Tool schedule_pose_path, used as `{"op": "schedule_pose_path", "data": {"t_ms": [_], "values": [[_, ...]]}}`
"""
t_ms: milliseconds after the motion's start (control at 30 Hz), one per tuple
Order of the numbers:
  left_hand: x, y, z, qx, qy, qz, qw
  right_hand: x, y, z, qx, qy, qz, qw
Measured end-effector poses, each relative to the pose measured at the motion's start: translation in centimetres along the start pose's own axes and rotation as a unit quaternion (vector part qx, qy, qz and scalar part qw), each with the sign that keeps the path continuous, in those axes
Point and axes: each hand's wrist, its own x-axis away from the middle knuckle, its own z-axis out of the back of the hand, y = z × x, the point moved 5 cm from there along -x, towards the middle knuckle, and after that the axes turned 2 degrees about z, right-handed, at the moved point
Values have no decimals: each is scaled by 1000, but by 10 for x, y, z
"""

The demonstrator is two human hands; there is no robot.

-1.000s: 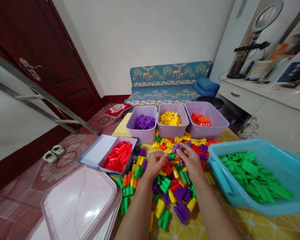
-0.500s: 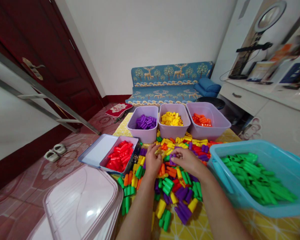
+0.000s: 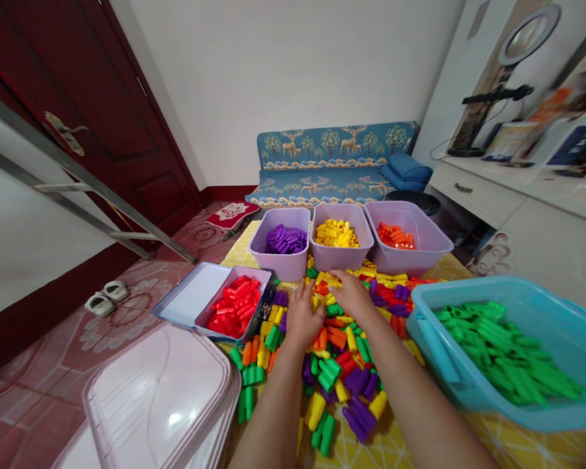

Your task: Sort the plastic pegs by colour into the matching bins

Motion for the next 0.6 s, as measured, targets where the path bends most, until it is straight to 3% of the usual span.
{"op": "schedule_pose_path", "data": {"t_ms": [200, 367, 467, 600], "values": [[0, 8, 2, -12, -35, -13, 999, 12, 12, -25, 14, -81, 9, 997], [1, 10, 3, 95, -52, -16, 994, 32, 2, -22, -172, -108, 21, 979], [2, 10, 3, 162, -61, 5, 985, 49, 4, -6, -230, -77, -12, 970], [3, 10, 8, 197, -31, 18, 980, 71, 15, 27, -48, 62, -41, 996]]}}
